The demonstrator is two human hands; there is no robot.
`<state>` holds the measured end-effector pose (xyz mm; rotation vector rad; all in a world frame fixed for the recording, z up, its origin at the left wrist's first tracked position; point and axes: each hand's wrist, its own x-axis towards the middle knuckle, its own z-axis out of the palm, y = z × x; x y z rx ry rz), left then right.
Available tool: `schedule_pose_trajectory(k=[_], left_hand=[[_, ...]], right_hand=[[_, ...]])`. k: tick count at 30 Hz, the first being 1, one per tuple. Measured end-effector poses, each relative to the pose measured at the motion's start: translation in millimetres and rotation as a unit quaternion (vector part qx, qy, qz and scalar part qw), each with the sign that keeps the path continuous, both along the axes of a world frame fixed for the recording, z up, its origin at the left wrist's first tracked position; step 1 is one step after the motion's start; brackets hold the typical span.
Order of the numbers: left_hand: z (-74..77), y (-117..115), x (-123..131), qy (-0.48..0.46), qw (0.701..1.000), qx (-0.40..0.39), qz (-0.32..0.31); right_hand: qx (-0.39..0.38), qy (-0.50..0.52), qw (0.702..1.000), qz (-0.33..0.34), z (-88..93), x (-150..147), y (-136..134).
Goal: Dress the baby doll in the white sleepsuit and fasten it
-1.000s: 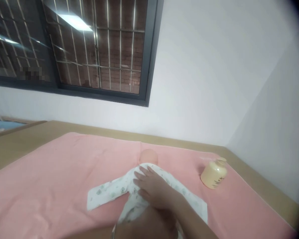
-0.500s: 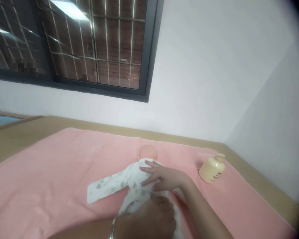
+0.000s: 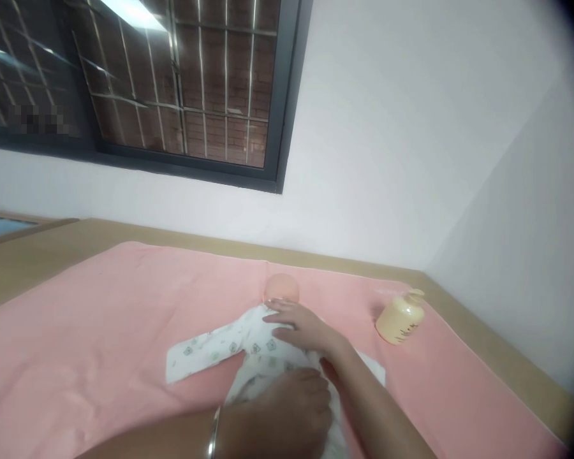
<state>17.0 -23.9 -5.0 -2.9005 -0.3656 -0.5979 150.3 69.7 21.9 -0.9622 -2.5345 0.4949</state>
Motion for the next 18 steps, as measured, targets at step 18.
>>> schedule_pose_trajectory(k=[18], left_hand=[[6.0, 4.0, 2.6, 0.064, 0.997, 0.028, -0.041]], right_hand=[[0.044, -0.127, 0.991, 0.014, 11.1, -7.2, -13.6]])
